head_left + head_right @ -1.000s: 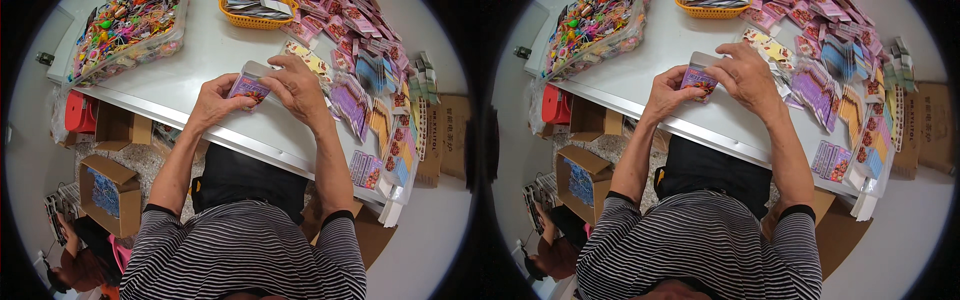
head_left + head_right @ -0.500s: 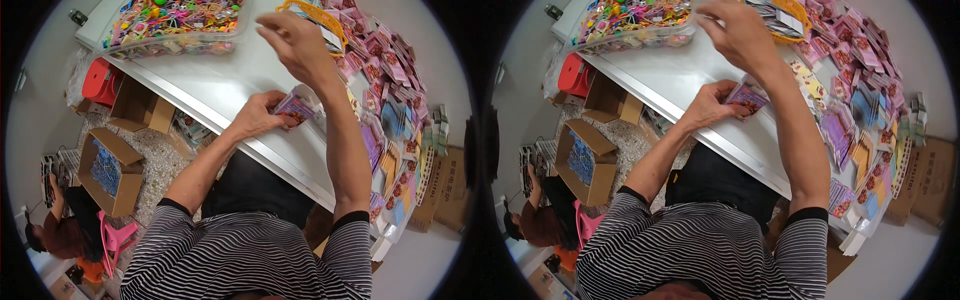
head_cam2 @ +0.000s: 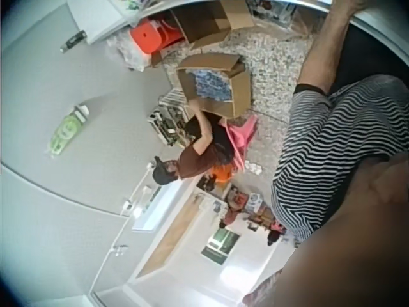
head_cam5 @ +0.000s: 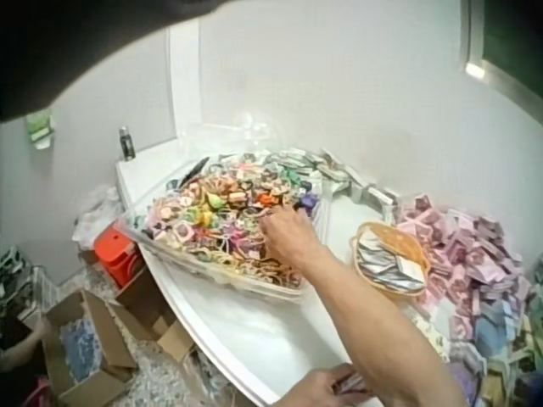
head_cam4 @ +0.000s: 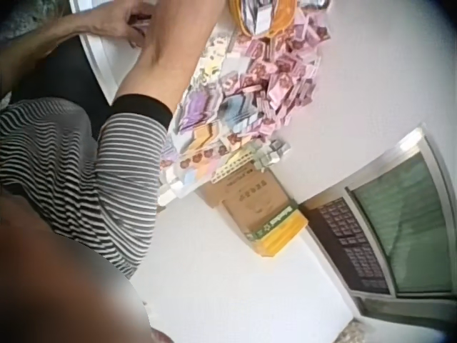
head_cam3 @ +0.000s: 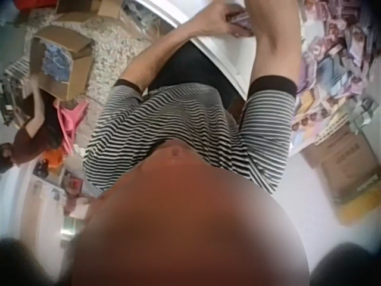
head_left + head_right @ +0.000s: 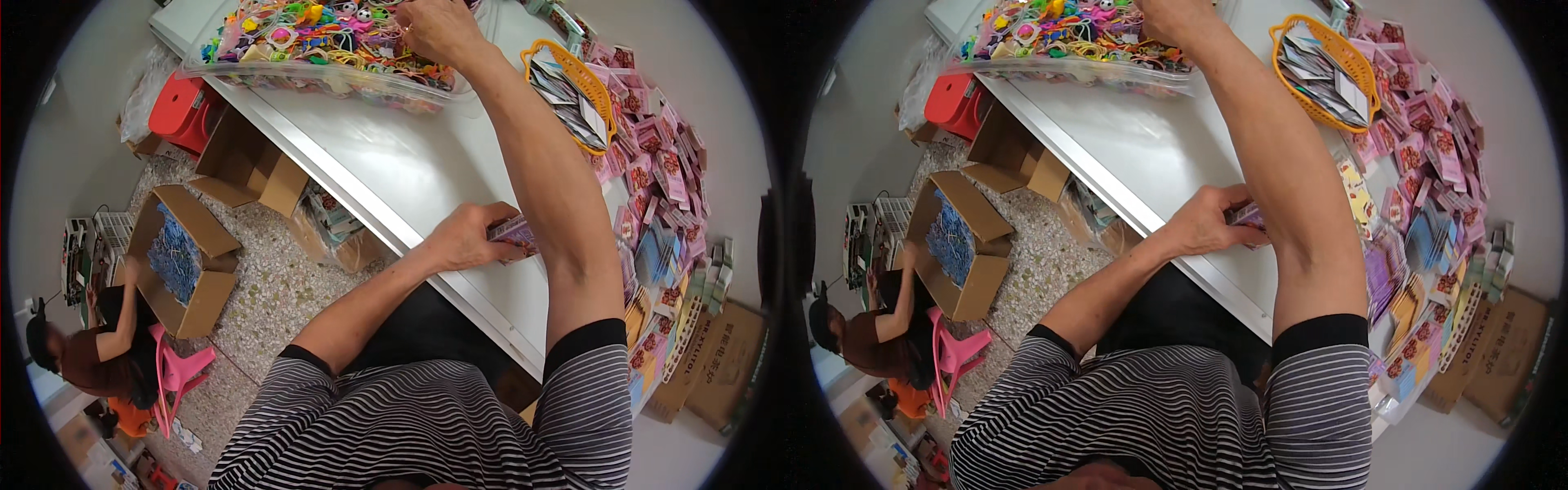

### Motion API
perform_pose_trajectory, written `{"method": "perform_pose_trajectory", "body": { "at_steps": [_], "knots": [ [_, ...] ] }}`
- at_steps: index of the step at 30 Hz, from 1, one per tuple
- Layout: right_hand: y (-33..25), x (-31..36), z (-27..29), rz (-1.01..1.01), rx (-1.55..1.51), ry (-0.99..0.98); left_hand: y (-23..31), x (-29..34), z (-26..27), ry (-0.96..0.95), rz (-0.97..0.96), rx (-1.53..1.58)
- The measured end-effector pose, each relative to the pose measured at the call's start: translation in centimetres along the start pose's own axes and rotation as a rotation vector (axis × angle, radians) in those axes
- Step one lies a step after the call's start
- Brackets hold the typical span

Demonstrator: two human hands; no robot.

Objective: Packaging small colorful items into small boxes and then organizing them into a large plastic bag.

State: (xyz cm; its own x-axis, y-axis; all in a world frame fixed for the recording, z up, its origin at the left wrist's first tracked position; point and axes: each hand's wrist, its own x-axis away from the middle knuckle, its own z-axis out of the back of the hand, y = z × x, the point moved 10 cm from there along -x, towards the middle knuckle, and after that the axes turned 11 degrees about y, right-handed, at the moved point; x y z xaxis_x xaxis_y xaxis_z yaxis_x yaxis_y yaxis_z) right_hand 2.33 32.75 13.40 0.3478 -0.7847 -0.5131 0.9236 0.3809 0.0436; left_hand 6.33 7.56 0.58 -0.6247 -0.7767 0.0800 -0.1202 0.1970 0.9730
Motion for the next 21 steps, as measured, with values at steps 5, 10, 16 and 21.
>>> {"method": "perform_pose_trajectory", "body": {
  "at_steps": [5,10,16,21],
  "knots": [
    [-3.8,-0.9,1.2,0.153,-0.223,0.027,1.6,0.2,0.9,0.039,-0.127,-0.211],
    [-3.3,-0.7,-1.2,0.144,-0.295,-0.116,1.0,0.0,0.6,0.031,-0.109,-0.195],
    [-1.1,-0.6,0.4,0.136,-0.450,-0.004,1.2,0.2,0.6,0.038,-0.111,-0.196],
    [-1.5,-1.3,0.7,-0.033,-0.450,0.025,1.3,0.0,0.8,0.046,-0.099,-0.269]
  ]
}}
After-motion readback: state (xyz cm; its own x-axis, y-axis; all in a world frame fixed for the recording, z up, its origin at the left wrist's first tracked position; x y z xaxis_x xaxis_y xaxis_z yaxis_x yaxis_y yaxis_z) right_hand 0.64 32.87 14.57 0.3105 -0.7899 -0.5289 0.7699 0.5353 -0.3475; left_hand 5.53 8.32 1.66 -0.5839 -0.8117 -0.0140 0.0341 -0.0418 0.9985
